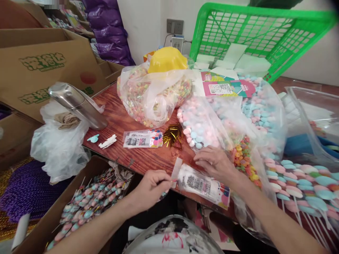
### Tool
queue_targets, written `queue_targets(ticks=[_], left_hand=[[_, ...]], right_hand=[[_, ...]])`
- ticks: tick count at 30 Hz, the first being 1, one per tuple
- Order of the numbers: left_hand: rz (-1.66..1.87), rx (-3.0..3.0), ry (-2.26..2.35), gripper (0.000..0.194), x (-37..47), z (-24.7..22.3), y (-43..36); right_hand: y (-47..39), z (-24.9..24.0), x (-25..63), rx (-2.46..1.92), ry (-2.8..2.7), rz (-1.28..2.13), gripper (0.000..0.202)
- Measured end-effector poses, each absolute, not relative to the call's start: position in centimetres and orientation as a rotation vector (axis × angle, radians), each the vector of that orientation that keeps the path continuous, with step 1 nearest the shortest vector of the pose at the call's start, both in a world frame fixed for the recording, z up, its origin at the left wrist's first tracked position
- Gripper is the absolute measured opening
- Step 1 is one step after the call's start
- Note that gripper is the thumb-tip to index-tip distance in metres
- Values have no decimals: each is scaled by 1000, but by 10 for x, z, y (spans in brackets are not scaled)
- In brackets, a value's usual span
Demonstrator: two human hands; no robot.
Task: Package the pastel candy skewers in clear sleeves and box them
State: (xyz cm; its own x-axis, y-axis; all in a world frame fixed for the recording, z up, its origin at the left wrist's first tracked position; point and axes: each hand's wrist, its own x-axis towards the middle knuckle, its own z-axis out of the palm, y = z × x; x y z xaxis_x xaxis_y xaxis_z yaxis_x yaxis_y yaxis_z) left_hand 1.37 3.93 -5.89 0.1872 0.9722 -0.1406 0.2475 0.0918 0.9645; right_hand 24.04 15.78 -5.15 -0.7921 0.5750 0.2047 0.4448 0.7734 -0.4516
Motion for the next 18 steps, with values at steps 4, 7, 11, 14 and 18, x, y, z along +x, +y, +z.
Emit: queue_targets(ticks=[4,7,11,14,18], left_hand=[[1037,796,1331,19,5,-63,44],[1138,522,1259,21,9,-59,46],[1159,377,1157,25,17,-55,47],[1125,376,1181,24,23,-57,48],[1082,439,1184,21,39,-56,54]], right_hand=[[183,-68,234,-736,-2888,354,19],[181,-80,227,-751,-2924,343,19],[177,-85,227,-838,-2891,308,14],[169,-70,234,-913,-2792,308,16],[134,-37,237,-828,-2411,440,21]])
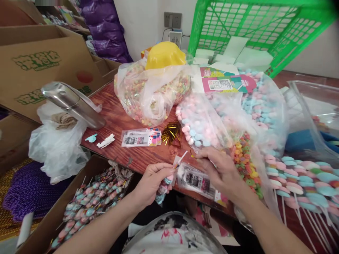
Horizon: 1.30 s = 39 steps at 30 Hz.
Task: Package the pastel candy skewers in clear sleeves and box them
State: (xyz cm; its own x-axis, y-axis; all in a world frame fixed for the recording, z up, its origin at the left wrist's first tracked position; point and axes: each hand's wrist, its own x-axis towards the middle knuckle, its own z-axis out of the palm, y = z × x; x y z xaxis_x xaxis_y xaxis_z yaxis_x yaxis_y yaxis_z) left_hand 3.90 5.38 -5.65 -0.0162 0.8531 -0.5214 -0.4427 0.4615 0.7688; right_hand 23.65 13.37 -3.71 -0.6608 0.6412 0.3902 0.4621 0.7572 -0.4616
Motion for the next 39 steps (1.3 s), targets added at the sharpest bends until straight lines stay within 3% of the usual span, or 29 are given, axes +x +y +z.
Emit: queue_targets(ticks=[4,15,24,31,34,39], left_hand=[[1074,565,1139,19,61,-50,58],[969,869,1072,23,85,-50,50],[1008,1196,1116,30,97,-42,49],[998,1042,1081,28,111,-41,52],[973,1075,1015,27,115,-39,53],[864,1130,986,31,119,-37,54]], right_hand=[[95,-34,227,-649,-2219,467,42],[69,-50,253,-804,-2035,639,40],[43,-68,256,-1023,-1582,816,57],[27,-74,265,-1063,-1296,725,21],[34,-69,273,-1115,-1380,918,8],[48,-62,289,-1079,-1403,1396,17]])
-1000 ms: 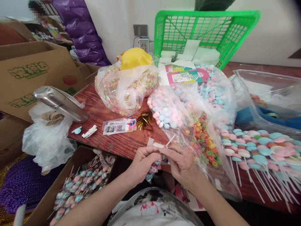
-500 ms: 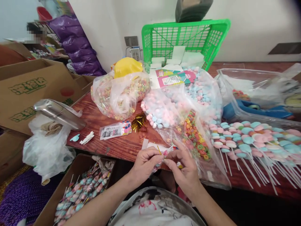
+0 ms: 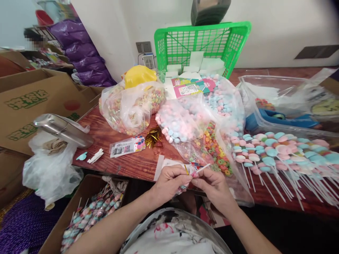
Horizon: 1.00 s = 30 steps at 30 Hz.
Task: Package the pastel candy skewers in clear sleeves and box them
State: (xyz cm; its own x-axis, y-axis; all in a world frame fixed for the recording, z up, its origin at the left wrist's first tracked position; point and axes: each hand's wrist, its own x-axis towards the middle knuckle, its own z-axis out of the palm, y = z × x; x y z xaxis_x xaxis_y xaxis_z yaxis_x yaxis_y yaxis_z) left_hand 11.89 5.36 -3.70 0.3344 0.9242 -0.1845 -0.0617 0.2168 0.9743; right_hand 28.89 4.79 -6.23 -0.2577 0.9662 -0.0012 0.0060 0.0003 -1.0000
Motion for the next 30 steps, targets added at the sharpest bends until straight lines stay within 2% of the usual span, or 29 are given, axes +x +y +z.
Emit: queue_targets(ticks=[3,5,8,12,15,20,25,30], left_hand=[[810,1171,981,32,120,-38,55],[764,1183,970,33,121,-39,56],[621,1108,964,33,120,-37,56],[335,876,907,24,116,-34,56],[126,729,825,18,114,-31,55],[-83,701,738,23,114,-20,59],[-248,800,582,46,119,-16,65],[-312,853,511,52,123,-25,67]], right_hand=[[51,-61,299,-1044,-1520,1516,18],[51,-59,305,-1038,-1730,1448,16],[49,-52,313,-912,-2104,1020,17],[44,-36,318,-520,-2455,331,27],[41,-25,319,-283,-2562,24,29],[42,-14,317,-63,-2568,45,28],[41,-10,309,5,-2546,127,27],[41,-11,307,47,-2598,-50,25]])
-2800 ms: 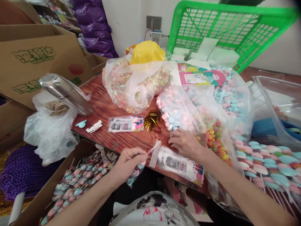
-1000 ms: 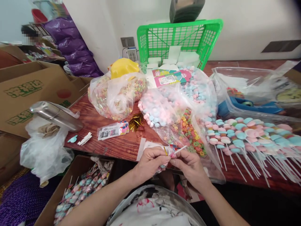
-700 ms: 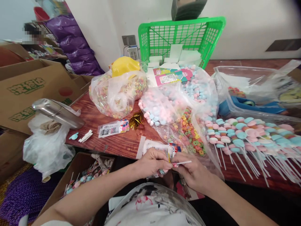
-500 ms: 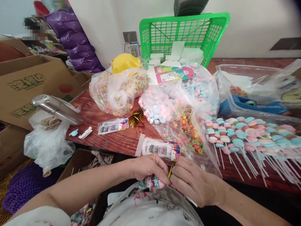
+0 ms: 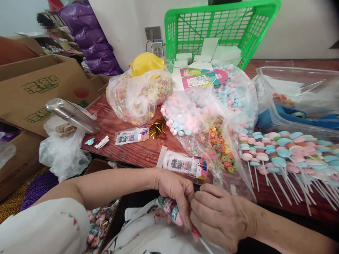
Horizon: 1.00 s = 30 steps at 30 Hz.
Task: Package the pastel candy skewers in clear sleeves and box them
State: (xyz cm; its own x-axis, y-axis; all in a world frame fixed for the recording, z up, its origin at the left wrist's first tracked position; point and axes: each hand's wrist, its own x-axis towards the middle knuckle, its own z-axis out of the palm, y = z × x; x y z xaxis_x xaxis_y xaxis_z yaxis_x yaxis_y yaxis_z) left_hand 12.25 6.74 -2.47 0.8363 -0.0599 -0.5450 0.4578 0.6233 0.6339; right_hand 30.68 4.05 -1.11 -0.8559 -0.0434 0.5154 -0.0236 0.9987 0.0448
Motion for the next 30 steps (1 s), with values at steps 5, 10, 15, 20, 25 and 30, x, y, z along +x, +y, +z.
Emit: queue_targets(ticks=[5,10,15,20,25,30], left_hand=[[-77,1324,543,30,116,-11,84],[220,2510,955,31,122,38,89],[449,2577,1192,24,137,35,79],[781,1395,921,13,129,-2,91],[771,821,667,30,118,5,117],[936,837,463,38,116,53,118]], right_hand=[[42,-15,310,-238,-2635,-134,26],[70,-19,309,-472,-2745,-175,17],[122,-16,313,-1084,-2449,-282,11],[121,5,311,-1136,-2135,-461,19],[99,20,301,-771,-2115,-583,18],[87,-1,288,-655,-2249,-134,16]])
